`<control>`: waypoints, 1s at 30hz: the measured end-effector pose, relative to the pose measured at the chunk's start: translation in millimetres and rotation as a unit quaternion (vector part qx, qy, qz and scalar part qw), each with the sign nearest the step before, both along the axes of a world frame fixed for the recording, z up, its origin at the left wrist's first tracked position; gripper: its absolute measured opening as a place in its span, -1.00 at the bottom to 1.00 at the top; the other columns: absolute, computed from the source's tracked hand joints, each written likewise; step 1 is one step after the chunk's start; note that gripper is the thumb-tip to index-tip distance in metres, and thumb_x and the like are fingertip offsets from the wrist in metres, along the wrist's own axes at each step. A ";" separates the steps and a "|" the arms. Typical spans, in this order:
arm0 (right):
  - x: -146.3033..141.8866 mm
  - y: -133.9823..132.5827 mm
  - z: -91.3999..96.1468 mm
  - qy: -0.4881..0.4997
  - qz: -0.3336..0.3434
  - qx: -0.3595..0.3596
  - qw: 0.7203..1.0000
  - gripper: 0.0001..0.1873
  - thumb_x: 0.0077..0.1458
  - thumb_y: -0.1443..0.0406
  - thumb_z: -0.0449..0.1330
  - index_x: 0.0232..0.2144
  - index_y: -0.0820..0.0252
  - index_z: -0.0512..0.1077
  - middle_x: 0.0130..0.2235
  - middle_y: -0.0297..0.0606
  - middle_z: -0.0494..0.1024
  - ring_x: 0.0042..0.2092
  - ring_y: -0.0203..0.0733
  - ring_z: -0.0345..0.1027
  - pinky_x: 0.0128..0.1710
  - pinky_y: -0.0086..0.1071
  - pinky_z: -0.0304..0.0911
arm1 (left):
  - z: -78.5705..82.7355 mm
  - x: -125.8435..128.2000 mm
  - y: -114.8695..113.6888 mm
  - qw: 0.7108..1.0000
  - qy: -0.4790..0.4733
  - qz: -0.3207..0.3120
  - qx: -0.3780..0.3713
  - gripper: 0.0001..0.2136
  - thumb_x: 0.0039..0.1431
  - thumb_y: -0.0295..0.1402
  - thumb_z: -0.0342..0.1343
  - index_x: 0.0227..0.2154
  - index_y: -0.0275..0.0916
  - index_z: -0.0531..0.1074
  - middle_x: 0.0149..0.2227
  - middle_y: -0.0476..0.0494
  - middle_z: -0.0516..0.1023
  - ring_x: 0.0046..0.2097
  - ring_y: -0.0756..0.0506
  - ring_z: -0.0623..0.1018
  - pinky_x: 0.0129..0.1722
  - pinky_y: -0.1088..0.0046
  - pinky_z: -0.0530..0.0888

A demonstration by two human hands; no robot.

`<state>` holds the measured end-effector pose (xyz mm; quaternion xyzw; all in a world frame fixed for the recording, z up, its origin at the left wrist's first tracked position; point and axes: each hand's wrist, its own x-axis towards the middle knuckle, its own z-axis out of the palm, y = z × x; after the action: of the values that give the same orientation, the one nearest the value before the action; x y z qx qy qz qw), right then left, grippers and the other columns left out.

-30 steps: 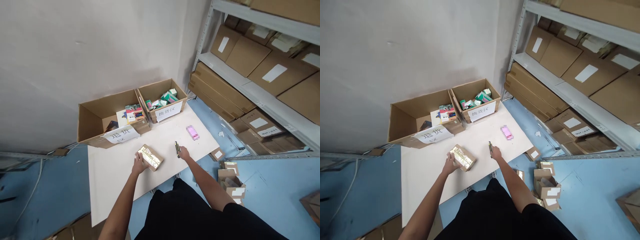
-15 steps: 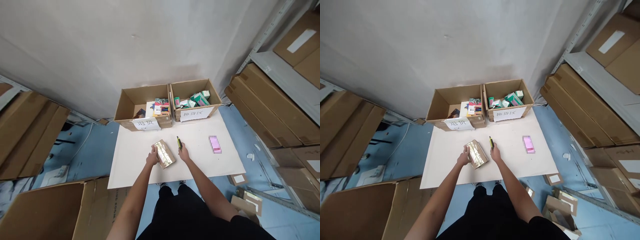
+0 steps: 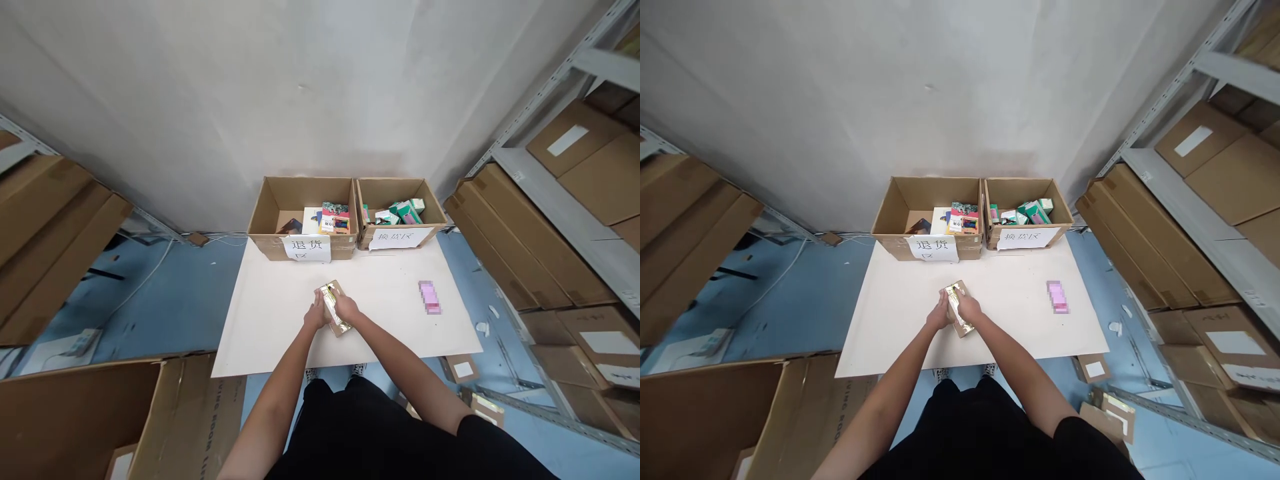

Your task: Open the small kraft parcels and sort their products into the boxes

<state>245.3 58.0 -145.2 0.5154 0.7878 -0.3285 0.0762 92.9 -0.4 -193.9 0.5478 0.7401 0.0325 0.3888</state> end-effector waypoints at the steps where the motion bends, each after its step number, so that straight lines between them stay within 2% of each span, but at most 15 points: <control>1: -1.3 -1.4 1.9 -0.010 0.002 0.004 1.000 -0.22 0.25 0.40 0.08 0.48 0.03 0.08 0.10 -0.08 0.62 0.01 0.04 0.56 -0.09 -0.31 0.33 | 0.2 -0.7 -1.0 1.000 -0.001 -0.005 -0.001 0.29 -0.07 -0.16 0.44 0.54 -0.11 -0.38 0.57 -0.26 -0.46 0.50 -0.37 0.16 0.23 0.24 0.42; 6: -5.2 -19.6 1.3 -0.042 -0.023 0.005 0.999 -0.19 0.27 0.39 0.07 0.51 0.01 0.02 0.07 -0.12 0.63 -0.01 0.01 0.56 -0.09 -0.32 0.33 | 3.9 -6.5 -6.6 0.999 -0.007 -0.031 -0.002 0.22 0.00 -0.09 0.36 0.54 -0.02 -0.39 0.57 -0.19 -0.48 0.36 -0.40 0.40 0.14 0.18 0.48; 11: -1.7 -36.3 0.4 -0.053 -0.052 -0.003 0.997 -0.22 0.28 0.31 0.14 0.49 0.00 0.08 0.06 -0.11 0.64 0.00 0.06 0.56 -0.08 -0.28 0.34 | 6.2 -13.8 -11.3 0.999 -0.001 -0.049 0.014 0.14 0.07 0.06 0.28 0.54 0.04 -0.35 0.58 -0.12 -0.50 0.34 -0.45 0.38 0.12 0.12 0.47; 16: 10.3 -43.9 14.1 -0.091 -0.048 -0.015 0.995 -0.20 0.19 0.19 0.29 0.43 0.03 0.20 0.04 -0.04 0.65 0.03 0.18 0.57 -0.07 -0.18 0.38 | 8.0 -18.0 -9.5 0.998 -0.003 -0.069 0.013 0.09 0.10 0.13 0.21 0.54 0.10 -0.34 0.58 -0.02 -0.50 0.30 -0.46 0.41 0.11 0.06 0.48; 19: 25.2 -58.9 20.6 -0.121 -0.053 -0.035 0.991 -0.29 0.13 0.26 0.30 0.33 -0.01 0.32 0.03 -0.04 0.65 0.00 0.18 0.58 -0.11 -0.17 0.40 | 8.8 -18.2 -7.3 0.997 0.000 -0.080 0.010 0.04 0.12 0.15 0.17 0.54 0.12 -0.29 0.58 0.06 -0.51 0.28 -0.44 0.42 0.14 0.05 0.47; 25: 61.6 -94.3 35.6 -0.161 -0.078 -0.068 0.982 -0.25 -0.05 0.39 0.31 0.24 -0.04 0.40 -0.08 -0.03 0.66 -0.06 0.21 0.59 -0.20 -0.18 0.39 | 8.5 -20.5 -6.6 0.997 0.008 -0.078 0.014 0.06 0.06 0.24 0.17 0.53 0.18 -0.24 0.59 0.16 -0.48 0.30 -0.49 0.36 0.16 -0.01 0.46; 28: 79.8 -98.0 47.8 -0.150 -0.093 -0.051 0.983 -0.30 0.04 0.37 0.27 0.25 -0.03 0.38 -0.06 -0.06 0.66 -0.06 0.17 0.58 -0.18 -0.22 0.35 | 10.4 -20.5 -6.4 0.997 0.012 -0.078 0.019 0.07 0.06 0.23 0.18 0.54 0.16 -0.23 0.59 0.15 -0.48 0.28 -0.48 0.37 0.14 0.00 0.47; 30: 86.4 -97.2 50.1 -0.113 -0.154 0.001 0.982 -0.33 0.20 0.30 0.19 0.35 -0.02 0.25 -0.03 -0.08 0.65 -0.04 0.12 0.57 -0.14 -0.24 0.33 | 13.4 -15.5 -7.3 0.996 0.025 -0.081 0.021 0.06 0.07 0.23 0.17 0.54 0.12 -0.23 0.59 0.12 -0.49 0.26 -0.47 0.39 0.13 0.01 0.47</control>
<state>331.7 -39.2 -95.2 0.6646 0.6856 -0.2746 0.1129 77.4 -7.7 -180.5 0.6149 0.7020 0.0026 0.3594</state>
